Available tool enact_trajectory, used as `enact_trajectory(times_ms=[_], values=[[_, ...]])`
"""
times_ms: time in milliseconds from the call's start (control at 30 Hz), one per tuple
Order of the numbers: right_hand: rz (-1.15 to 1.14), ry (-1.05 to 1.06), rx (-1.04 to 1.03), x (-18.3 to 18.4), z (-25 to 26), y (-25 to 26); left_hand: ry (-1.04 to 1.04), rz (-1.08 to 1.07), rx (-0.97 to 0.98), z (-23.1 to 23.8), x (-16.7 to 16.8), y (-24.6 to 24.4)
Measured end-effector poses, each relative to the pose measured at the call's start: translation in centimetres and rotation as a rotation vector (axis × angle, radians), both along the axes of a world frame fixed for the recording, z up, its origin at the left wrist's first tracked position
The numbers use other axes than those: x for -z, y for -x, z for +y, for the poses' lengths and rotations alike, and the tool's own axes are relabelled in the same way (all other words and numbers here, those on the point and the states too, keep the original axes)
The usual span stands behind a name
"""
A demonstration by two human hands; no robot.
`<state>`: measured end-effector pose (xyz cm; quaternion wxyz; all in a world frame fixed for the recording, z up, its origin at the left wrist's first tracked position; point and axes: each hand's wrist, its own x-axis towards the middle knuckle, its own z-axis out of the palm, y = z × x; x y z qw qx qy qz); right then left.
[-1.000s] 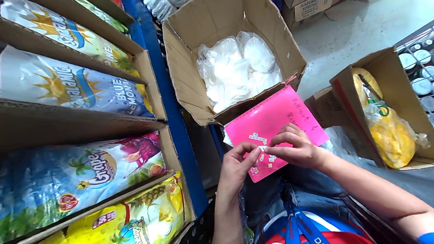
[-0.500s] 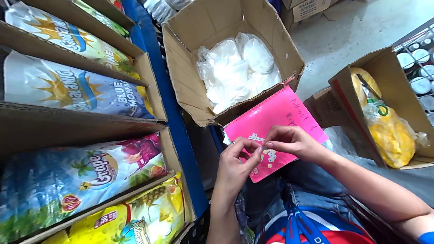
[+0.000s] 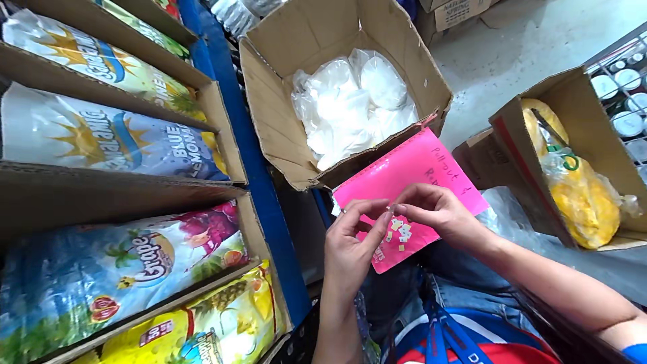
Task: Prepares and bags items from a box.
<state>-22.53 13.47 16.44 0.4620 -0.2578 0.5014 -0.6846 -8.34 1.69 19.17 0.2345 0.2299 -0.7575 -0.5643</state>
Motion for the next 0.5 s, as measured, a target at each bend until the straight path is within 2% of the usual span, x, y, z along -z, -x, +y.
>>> enact_trajectory(times_ms=[233,500], values=[[-0.013,0.052,-0.054,0.1,0.3,0.1,-0.102,-0.002,-0.071,0.5,-0.4,0.1],[0.019,0.019,-0.056,-0.3,0.4,0.3,-0.084,-0.043,-0.094,0.8,-1.1,0.1]])
